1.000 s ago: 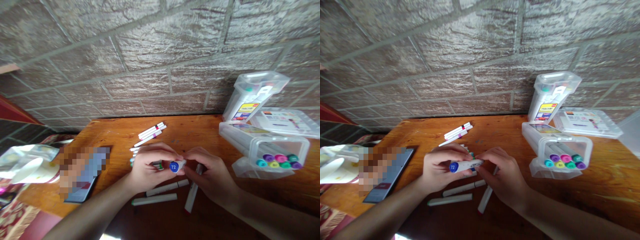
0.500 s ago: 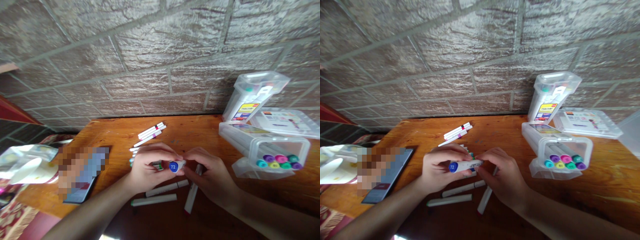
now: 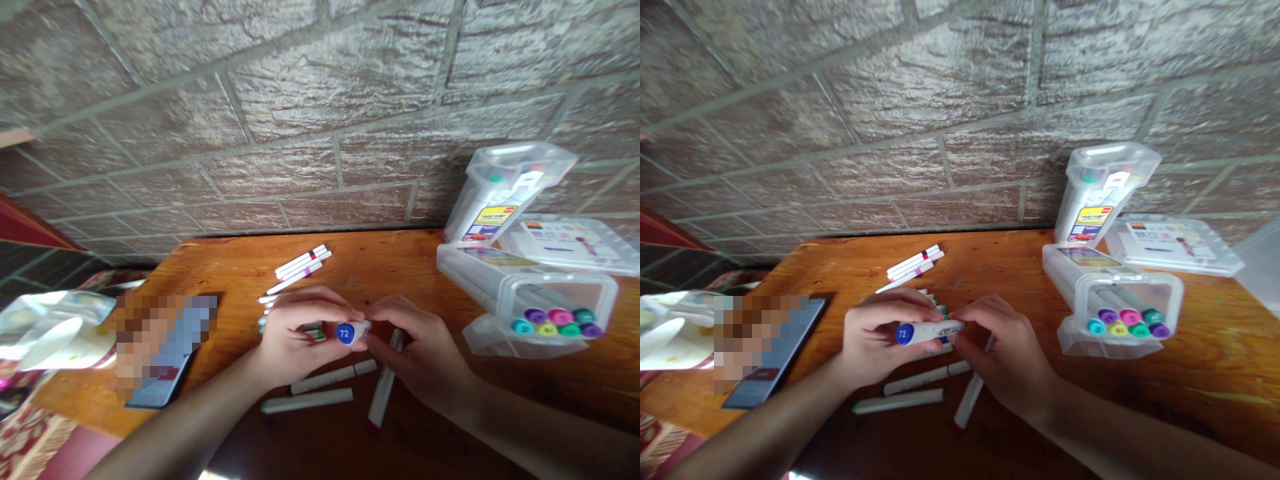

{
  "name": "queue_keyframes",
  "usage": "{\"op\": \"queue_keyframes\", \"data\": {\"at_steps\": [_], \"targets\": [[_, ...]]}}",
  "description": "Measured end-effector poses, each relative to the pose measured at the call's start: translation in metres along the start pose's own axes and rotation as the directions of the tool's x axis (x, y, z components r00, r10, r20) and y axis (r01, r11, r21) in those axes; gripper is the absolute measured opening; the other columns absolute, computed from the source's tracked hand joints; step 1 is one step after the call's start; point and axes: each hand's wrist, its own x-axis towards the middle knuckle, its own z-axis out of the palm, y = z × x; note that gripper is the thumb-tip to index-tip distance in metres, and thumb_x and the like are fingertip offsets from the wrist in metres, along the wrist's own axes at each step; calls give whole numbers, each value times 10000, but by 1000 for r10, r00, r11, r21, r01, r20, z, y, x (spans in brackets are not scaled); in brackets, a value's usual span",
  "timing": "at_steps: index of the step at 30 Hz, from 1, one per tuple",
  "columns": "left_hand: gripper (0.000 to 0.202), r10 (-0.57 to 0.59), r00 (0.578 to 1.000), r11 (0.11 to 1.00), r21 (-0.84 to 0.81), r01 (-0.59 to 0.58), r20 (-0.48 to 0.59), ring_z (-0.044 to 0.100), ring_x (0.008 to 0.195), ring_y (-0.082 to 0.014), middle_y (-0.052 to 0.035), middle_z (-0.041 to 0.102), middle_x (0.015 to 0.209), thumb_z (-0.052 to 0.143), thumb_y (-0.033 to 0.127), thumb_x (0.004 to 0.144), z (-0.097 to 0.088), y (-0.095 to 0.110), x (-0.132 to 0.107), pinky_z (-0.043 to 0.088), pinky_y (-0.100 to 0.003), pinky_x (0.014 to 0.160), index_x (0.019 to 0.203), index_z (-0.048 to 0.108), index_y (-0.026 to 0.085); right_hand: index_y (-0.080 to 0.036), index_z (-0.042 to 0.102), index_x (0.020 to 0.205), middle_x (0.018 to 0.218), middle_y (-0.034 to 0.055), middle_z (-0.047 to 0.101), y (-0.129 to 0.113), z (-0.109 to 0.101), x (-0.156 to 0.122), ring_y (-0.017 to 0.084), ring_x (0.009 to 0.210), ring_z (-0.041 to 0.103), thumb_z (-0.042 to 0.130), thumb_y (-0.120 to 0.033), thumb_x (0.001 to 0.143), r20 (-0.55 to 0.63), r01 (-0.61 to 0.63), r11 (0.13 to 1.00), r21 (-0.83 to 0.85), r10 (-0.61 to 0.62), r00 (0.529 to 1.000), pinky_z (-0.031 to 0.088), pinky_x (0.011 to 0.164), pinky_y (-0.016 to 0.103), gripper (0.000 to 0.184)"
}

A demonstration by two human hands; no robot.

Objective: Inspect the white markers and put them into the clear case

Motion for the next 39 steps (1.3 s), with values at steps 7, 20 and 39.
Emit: {"op": "queue_keyframes", "data": {"at_steps": [7,20,39], "targets": [[312,-3,1000,1000,-1,3,-2,764,752,-178,-84,799,879,926,99,687,0,1,1,629,-245,680,966,798,157,-234,742,970,916,22,750,-1,0,0,208,873,698,759,-166,883,-2,-1,1000,-2,1,1000,519,778,321,112],[276,2,1000,1000,13,-2,-5,768,752,-181,-89,805,884,922,141,711,0,1,0,635,-249,680,956,796,160,-240,746,964,913,26,755,-1,0,0,215,866,703,753,-178,886,7,-4,1000,-10,4,1000,523,761,321,100],[269,10,1000,1000,7,-10,-5,767,743,-178,-89,807,882,917,141,716,1,2,1,637,-245,670,953,793,158,-249,739,957,908,28,754,-2,0,0,217,864,697,741,-162,887,0,-3,1000,4,3,1000,525,767,335,112]]}}
